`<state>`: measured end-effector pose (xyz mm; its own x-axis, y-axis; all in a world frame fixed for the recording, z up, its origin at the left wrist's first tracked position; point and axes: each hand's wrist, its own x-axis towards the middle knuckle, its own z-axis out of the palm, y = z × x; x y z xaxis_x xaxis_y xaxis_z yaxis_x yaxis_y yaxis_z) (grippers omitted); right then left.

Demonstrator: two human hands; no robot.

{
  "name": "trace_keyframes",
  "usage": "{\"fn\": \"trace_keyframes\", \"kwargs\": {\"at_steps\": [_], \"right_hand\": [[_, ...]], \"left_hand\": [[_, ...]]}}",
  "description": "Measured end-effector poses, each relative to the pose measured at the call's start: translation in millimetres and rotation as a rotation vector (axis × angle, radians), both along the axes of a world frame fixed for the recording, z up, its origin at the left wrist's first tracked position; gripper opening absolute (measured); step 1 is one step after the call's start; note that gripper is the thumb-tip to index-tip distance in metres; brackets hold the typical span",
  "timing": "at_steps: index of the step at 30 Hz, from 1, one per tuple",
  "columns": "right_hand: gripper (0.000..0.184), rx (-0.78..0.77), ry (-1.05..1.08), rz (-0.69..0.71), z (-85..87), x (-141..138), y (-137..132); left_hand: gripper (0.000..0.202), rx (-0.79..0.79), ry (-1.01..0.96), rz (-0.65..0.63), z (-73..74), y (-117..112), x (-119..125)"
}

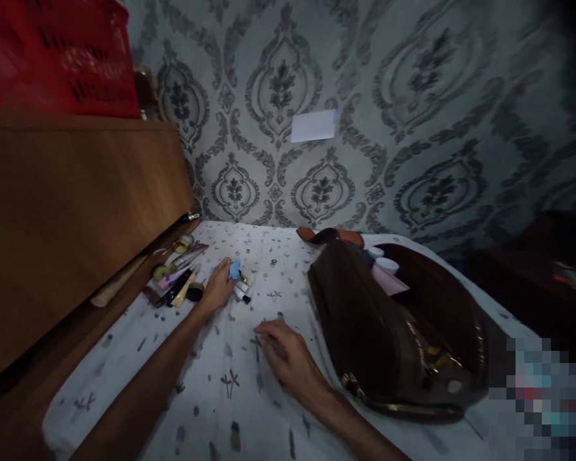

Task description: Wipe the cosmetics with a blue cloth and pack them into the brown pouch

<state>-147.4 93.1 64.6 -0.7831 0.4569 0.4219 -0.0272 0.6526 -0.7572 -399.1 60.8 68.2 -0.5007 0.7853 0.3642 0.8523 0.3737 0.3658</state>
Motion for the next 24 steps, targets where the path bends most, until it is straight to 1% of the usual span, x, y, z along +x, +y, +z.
{"fn": "trace_keyframes", "kwargs": {"at_steps": [3,5,7,9,11,13,15,18,21,22,24], "right_hand": [[0.023,-0.07,0.014,-0.03,-6.5,-6.2,-1.2],[0.022,-0.087,0.029,-0.023,-9.5,-6.3,-0.7],[0.022,-0.101,0.035,-0.023,-11.3,-5.0,0.4],[0.021,-0.111,0.04,-0.031,-11.4,-3.9,1.0],[0.021,-0.107,0.044,-0.033,-9.7,-3.4,0.3],[0.022,-0.093,0.042,-0.02,-6.6,-3.3,-1.3],[0.022,-0.083,0.023,-0.008,-3.4,-3.4,-2.8],[0.023,-0.079,0.003,0.0,-0.8,-3.3,-3.7],[0.022,-0.079,0.012,-0.002,-0.2,-3.0,-3.8],[0.022,-0.078,0.013,-0.002,0.0,-2.8,-4.3],[0.021,-0.078,0.014,-0.012,0.4,-2.1,-6.2]], "left_hand": [[0.052,-0.001,0.036,0.082,18.1,-7.7,-16.7],[0.049,-0.029,0.066,0.18,33.1,-16.0,-34.0],[0.044,-0.075,0.086,0.308,45.7,-25.8,-52.8],[0.037,-0.139,0.082,0.424,53.1,-34.7,-69.2],[0.028,-0.214,0.063,0.479,55.6,-40.6,-79.9],[0.023,-0.273,0.056,0.478,55.6,-43.2,-83.4],[0.024,-0.303,0.073,0.45,56.0,-43.7,-81.2],[0.029,-0.301,0.122,0.387,59.7,-42.8,-75.7],[0.033,-0.28,0.158,0.34,63.3,-41.0,-76.2],[0.033,-0.279,0.158,0.332,63.9,-40.5,-77.6],[0.025,-0.283,0.142,0.316,64.6,-40.3,-80.7]]}}
